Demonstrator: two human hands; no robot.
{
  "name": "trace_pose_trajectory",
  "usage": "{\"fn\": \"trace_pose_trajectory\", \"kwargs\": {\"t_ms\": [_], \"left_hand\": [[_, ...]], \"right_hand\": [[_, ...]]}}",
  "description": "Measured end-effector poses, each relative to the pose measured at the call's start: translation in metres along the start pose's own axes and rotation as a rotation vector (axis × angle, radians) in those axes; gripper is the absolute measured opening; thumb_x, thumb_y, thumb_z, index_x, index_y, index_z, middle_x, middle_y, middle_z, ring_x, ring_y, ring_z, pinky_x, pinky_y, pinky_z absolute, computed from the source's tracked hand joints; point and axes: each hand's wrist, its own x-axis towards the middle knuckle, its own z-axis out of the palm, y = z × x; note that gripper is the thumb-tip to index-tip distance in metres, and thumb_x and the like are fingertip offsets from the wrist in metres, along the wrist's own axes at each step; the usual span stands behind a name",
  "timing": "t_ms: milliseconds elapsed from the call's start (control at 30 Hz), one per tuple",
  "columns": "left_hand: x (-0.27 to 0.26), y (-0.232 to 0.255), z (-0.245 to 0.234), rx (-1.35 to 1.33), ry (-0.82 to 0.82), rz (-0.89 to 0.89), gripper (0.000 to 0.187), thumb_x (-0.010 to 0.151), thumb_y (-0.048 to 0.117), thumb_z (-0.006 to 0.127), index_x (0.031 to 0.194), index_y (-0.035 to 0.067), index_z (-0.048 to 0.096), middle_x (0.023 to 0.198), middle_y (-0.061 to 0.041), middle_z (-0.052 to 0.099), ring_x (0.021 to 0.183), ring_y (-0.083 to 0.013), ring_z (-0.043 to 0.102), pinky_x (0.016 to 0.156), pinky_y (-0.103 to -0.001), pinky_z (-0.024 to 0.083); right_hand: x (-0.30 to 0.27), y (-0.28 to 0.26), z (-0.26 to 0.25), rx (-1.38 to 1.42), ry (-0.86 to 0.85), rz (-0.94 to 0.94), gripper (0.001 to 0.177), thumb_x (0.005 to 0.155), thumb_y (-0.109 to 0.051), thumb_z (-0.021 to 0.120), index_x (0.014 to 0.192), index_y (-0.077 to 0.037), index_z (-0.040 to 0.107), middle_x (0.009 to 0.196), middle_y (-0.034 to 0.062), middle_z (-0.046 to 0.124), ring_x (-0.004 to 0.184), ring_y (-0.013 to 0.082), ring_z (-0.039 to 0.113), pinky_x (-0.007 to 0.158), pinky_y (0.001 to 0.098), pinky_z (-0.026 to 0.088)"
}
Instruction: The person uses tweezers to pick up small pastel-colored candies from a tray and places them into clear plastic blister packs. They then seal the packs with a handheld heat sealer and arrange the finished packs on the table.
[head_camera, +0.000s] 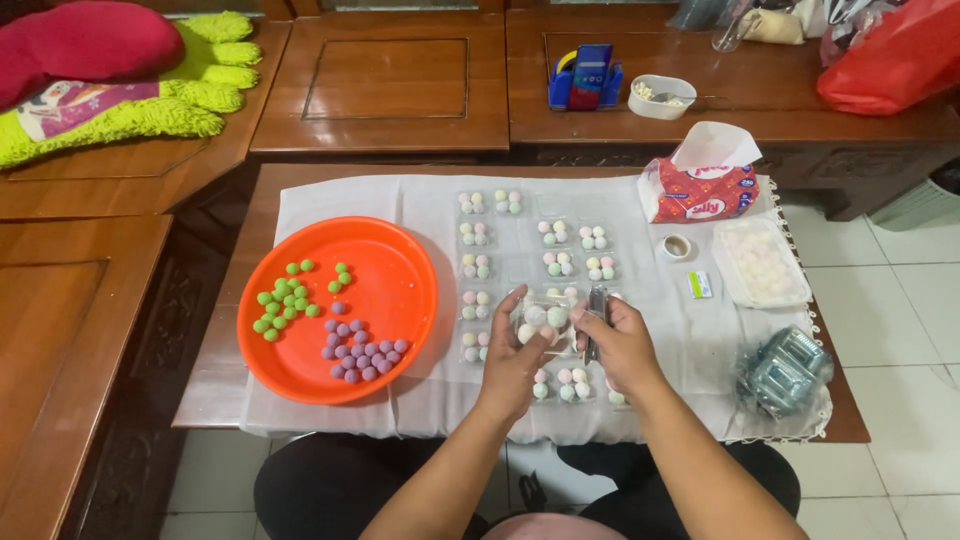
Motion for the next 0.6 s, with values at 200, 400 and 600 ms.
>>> {"fn": "trace_pose_trajectory", "kwargs": {"t_ms": [200,400,600], "left_hand": [[-0.016,0.006,0.007,0.083,-0.013,0.109,0.07,0.095,-0.002,0.065,0.156,0.017,0.036,0.125,-0.018,0.064,0.109,-0.0331,0.071,0.093,-0.045,0.062],[-0.025,-0.015,0.019,0.068,-0.058,0.211,0.081,0.094,0.0,0.069,0.161,0.02,0.028,0.121,-0.015,0.067,0.105,-0.0248,0.071,0.09,-0.039,0.063],[-0.034,-0.014,0.03,0.335,-0.064,0.387,0.066,0.094,0.005,0.071,0.154,0.011,0.045,0.103,-0.016,0.072,0.095,-0.0199,0.071,0.082,-0.037,0.066]], "right_hand": [[-0.002,-0.029,0.002,0.257,0.144,-0.133,0.008,0.102,-0.013,0.056,0.108,-0.01,0.051,0.072,0.0093,0.055,0.055,0.0196,0.062,0.043,0.0322,0.055],[-0.014,-0.071,0.024,0.244,0.234,-0.449,0.03,0.105,-0.01,0.048,0.131,-0.012,0.033,0.075,0.0114,0.052,0.061,0.0248,0.064,0.06,0.046,0.066],[-0.014,-0.066,0.035,-0.017,0.278,-0.73,0.028,0.108,-0.009,0.04,0.133,-0.011,0.03,0.07,0.0125,0.056,0.06,0.026,0.068,0.065,0.0405,0.065]]}}
